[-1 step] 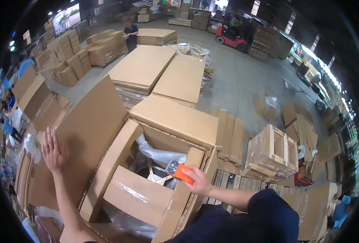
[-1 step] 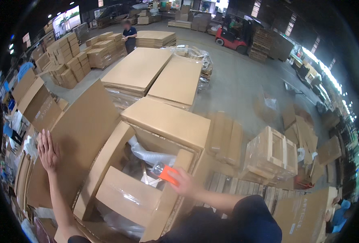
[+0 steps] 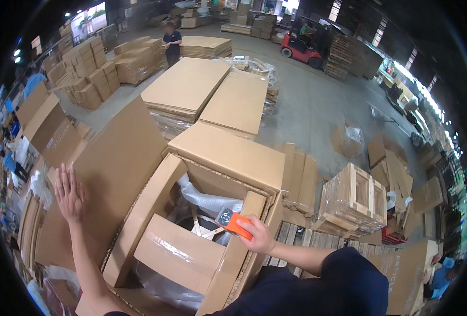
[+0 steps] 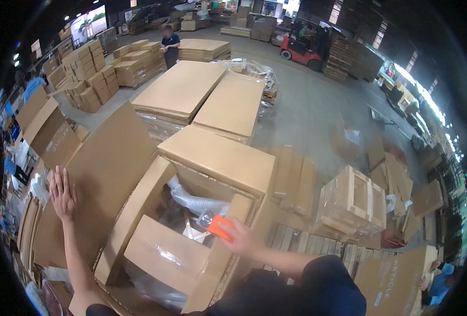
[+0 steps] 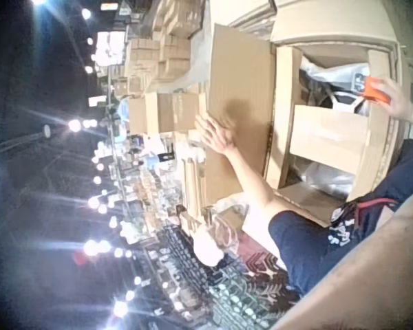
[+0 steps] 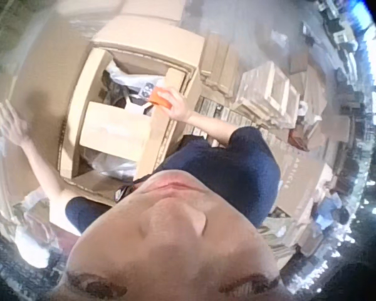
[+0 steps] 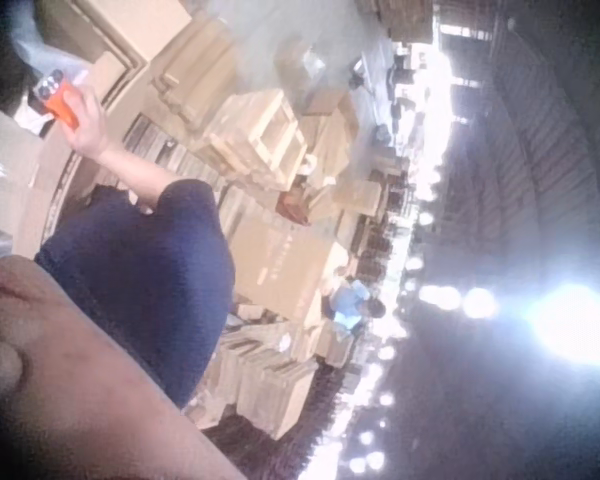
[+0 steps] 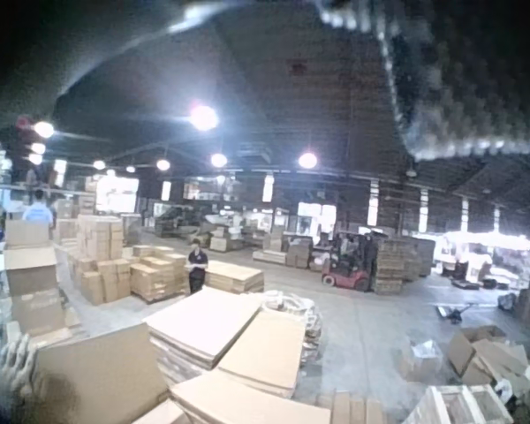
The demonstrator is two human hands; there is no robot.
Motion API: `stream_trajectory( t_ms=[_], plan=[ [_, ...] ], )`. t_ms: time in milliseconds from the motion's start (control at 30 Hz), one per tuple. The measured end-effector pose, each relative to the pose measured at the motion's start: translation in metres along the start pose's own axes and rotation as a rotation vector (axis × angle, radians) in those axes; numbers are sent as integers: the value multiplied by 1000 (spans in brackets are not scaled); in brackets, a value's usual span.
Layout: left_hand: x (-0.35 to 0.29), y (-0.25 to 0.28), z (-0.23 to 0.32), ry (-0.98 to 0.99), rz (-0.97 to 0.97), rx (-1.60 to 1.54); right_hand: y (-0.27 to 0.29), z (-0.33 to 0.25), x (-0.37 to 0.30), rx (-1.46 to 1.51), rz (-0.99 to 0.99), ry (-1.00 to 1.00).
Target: The person uses a handheld tape dispenser to seal cardboard boxes in a warehouse. They apply tape to the seams of open boxes and then to the top flaps of closed boxes, working on multiple units.
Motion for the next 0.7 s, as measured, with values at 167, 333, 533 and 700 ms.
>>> stream_trajectory(
  t_ms=[167, 333, 533, 700],
  plan=[
    [-70, -54, 71, 443, -1134, -650, -1, 7, -5, 14, 0, -24],
    [-69, -34, 102, -99, -1650, -892, -2, 8, 11, -22, 62, 43],
    [-75, 16, 60, 699, -883, -1042, -14, -10, 24, 99, 59, -50],
    [-149, 137, 208, 841, -1276, -1912, -4, 2, 17, 142, 141, -11]
  ],
)
Point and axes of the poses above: each hand's wrist, its own x-axis towards the middle knuckle, its own y-axis out of the back of the hand, z = x × y, the point moved 3 cm from there along x, towards the middle knuckle, and after that the axes turned 13 degrees about x, right-handed, at the moved point
